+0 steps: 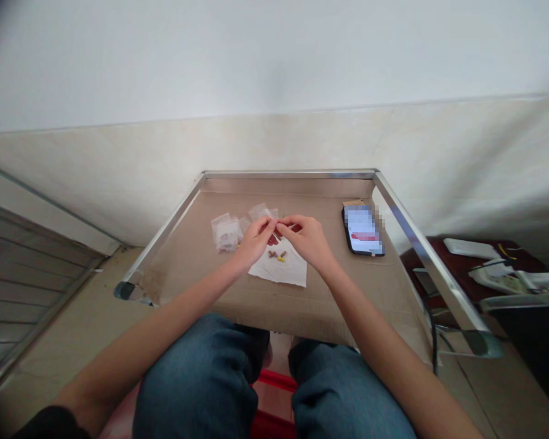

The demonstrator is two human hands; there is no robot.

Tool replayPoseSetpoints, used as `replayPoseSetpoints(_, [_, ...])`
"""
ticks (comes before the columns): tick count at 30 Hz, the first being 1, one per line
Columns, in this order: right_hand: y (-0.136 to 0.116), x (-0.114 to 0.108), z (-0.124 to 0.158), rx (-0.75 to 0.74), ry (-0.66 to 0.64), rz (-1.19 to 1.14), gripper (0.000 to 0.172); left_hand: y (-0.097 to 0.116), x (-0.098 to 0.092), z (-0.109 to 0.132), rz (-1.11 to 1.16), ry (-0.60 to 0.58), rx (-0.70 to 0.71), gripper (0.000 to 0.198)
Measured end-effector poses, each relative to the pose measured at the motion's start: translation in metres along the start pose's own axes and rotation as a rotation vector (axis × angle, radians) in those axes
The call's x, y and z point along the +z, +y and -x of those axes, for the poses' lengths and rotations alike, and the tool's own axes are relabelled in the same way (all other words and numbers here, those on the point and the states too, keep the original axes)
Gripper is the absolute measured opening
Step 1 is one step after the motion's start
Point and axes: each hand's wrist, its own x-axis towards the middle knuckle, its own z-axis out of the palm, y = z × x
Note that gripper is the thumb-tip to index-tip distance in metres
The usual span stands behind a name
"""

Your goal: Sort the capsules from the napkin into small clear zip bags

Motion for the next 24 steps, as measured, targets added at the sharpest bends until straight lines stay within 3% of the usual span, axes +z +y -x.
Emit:
replayPoseSetpoints(8, [0.001,0.000,0.000,0.006,0.026,0.036,0.025,0.000,-0.004,0.001,-0.088,-0.070,0.052,0.029])
replayPoseSetpoints(13, [-0.003,-0.003,0.002,-0.019,0.032,0.299,0.025,0.003,-0.006,0.003,-0.286,-0.108,0.165,0.027])
replayPoseSetpoints(18, [-0.003,-0.002,0.004,-0.017,0.119,0.572,0.018,0.007,-0.005,0.005,-0.525,-0.011,0.210,0.020])
replayPoseSetpoints(24, [0.001,-0.008,0.005,-0.010,0.258,0.733,0.019,0.010,-0.005,0.005,-0.517,0.061,0.171,0.024])
